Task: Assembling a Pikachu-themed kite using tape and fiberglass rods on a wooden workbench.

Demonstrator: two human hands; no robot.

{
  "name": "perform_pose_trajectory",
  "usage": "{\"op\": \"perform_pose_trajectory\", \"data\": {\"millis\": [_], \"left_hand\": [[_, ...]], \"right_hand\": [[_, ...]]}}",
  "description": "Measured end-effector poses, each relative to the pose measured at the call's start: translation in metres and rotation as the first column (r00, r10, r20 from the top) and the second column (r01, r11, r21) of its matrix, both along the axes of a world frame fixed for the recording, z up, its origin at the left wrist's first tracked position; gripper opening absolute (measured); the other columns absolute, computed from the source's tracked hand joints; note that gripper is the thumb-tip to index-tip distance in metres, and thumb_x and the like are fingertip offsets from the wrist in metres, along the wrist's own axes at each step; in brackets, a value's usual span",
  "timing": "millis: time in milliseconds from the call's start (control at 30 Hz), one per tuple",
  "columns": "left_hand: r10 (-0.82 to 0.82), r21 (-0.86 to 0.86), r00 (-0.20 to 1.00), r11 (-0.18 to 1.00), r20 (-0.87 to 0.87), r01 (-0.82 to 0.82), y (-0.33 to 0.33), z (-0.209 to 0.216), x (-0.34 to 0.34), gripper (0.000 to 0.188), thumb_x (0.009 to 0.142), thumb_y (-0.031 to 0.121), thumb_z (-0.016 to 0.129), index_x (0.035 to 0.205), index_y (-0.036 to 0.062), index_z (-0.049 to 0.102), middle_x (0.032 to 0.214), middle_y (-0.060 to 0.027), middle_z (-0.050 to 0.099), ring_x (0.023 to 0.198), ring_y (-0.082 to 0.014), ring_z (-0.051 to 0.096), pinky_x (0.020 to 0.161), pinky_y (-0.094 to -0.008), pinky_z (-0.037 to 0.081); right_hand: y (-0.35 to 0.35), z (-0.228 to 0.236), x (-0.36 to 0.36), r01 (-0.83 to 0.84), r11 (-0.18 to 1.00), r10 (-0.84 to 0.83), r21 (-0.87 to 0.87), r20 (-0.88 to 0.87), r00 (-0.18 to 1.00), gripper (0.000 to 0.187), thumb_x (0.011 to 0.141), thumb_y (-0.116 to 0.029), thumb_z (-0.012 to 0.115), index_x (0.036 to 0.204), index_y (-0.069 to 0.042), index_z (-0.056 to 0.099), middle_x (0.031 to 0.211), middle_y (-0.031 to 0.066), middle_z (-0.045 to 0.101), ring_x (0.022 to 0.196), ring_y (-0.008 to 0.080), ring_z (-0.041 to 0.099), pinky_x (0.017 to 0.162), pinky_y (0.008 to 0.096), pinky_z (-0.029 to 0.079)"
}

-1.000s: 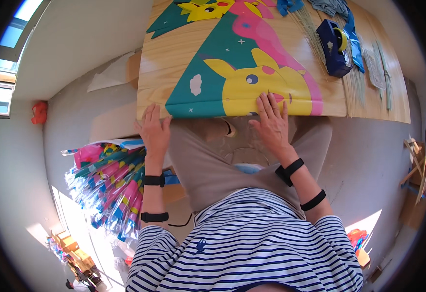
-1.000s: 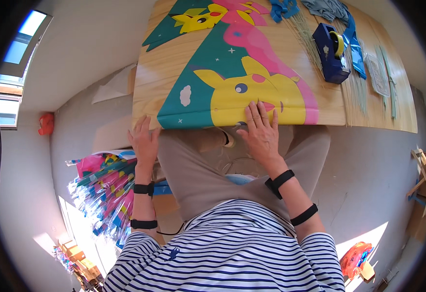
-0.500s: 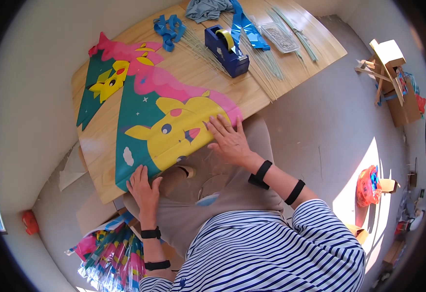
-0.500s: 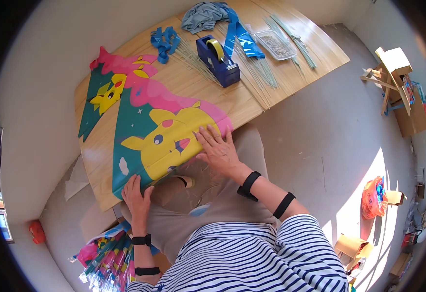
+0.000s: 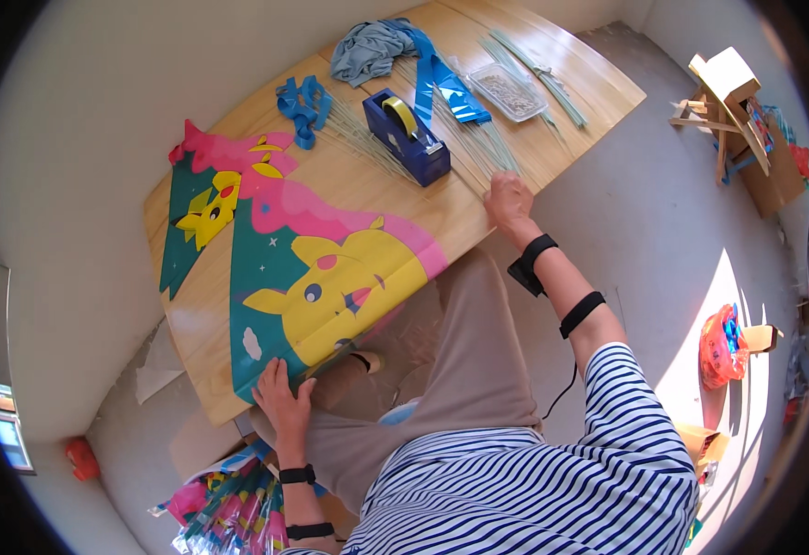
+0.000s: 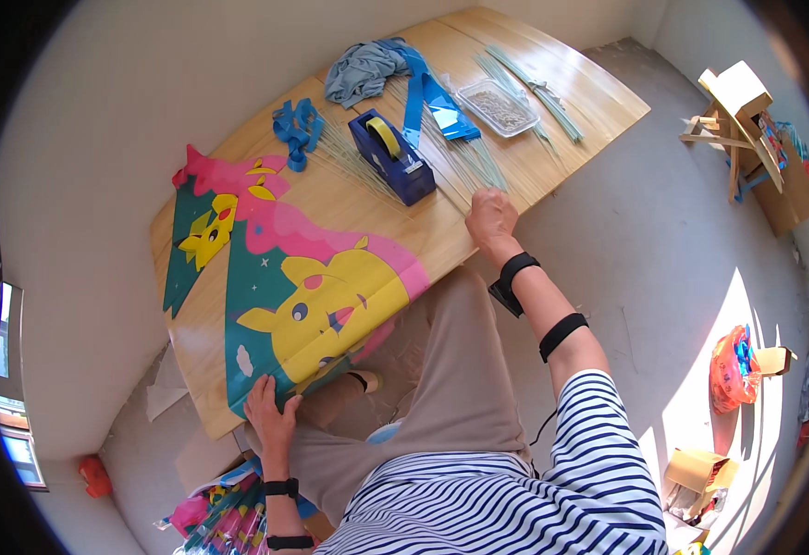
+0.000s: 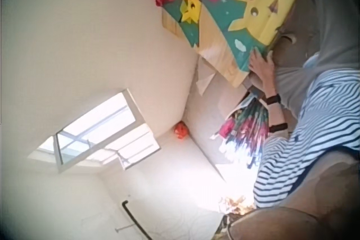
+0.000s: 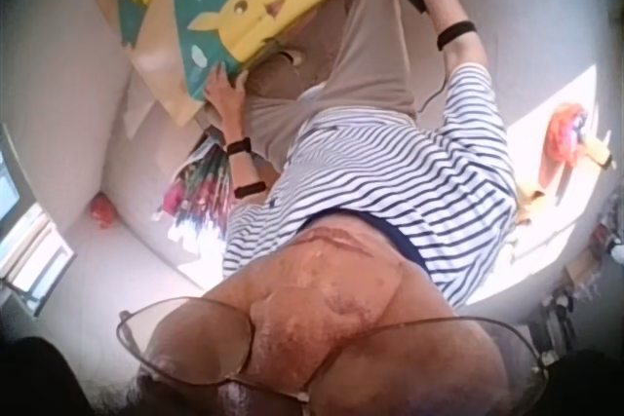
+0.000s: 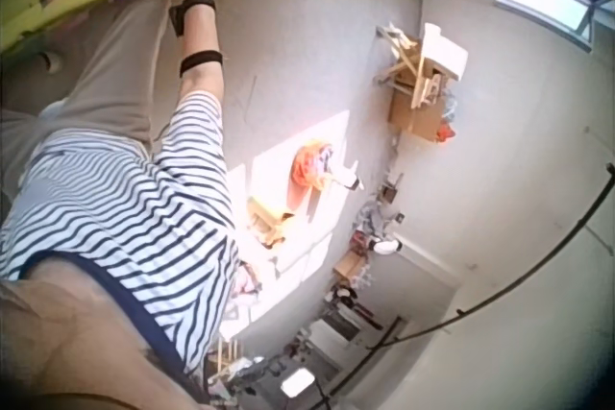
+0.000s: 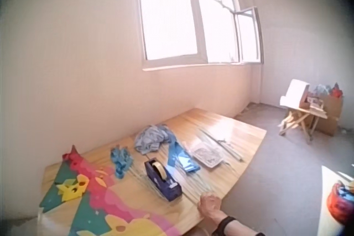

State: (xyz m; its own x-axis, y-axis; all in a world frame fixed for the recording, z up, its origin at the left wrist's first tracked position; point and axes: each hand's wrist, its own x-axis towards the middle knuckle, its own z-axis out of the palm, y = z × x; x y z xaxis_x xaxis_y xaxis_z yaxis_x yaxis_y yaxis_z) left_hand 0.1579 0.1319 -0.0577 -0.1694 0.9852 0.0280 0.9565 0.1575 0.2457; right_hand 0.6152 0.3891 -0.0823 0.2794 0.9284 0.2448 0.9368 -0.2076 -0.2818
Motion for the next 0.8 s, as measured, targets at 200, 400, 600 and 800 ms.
{"op": "perform_pose_trajectory", "data": {"millis": [200, 400, 600, 800], "left_hand": [[-0.011, 0.027, 1.0, 1.0, 0.026, 0.01, -0.002, -0.002, 0.0, 0.064, 0.078, 0.028, 0.077, 0.132, 0.0014, 0.057, 0.143, -0.0106, 0.049, 0.133, -0.0327, 0.043, 0.111, -0.0637, 0.024], [0.003, 0.032, 0.999, 0.999, 0.048, -0.005, -0.006, 0.002, -0.001, 0.063, 0.078, 0.028, 0.077, 0.132, 0.0023, 0.057, 0.142, -0.0104, 0.05, 0.133, -0.0326, 0.043, 0.111, -0.0634, 0.023], [0.043, 0.1, 0.995, 0.994, 0.094, -0.052, -0.001, -0.007, -0.007, 0.053, 0.08, 0.026, 0.074, 0.127, 0.0056, 0.061, 0.141, -0.0094, 0.051, 0.132, -0.0325, 0.044, 0.112, -0.0635, 0.02], [0.048, 0.283, 0.992, 0.956, 0.12, -0.081, -0.003, -0.007, -0.01, 0.034, 0.082, 0.016, 0.07, 0.114, 0.006, 0.065, 0.128, -0.0097, 0.06, 0.121, -0.0318, 0.052, 0.11, -0.0556, 0.028]], "right_hand": [[0.016, -0.001, 0.007, -0.035, 0.997, 0.036, -0.069, 0.014, 0.999, 0.016, 0.074, -0.008, 0.062, 0.085, -0.006, 0.073, 0.092, 0.0181, 0.072, 0.085, 0.0379, 0.07, 0.073, 0.0437, 0.057], [0.026, -0.009, 0.013, -0.088, 0.995, 0.093, -0.056, 0.098, 0.991, 0.013, 0.075, -0.01, 0.059, 0.081, -0.005, 0.069, 0.088, 0.0187, 0.071, 0.082, 0.0369, 0.069, 0.071, 0.0452, 0.056], [-0.013, 0.04, 0.007, -0.238, 0.956, 0.229, 0.17, 0.075, 0.971, 0.008, 0.087, -0.01, 0.059, 0.084, -0.003, 0.061, 0.085, 0.0172, 0.066, 0.084, 0.035, 0.066, 0.072, 0.0444, 0.051], [-0.077, 0.053, -0.114, -0.815, 0.544, 0.815, 0.199, 0.104, 0.57, 0.013, 0.074, -0.001, 0.062, 0.083, -0.004, 0.053, 0.084, 0.0142, 0.054, 0.083, 0.0346, 0.057, 0.072, 0.0453, 0.047]]}}
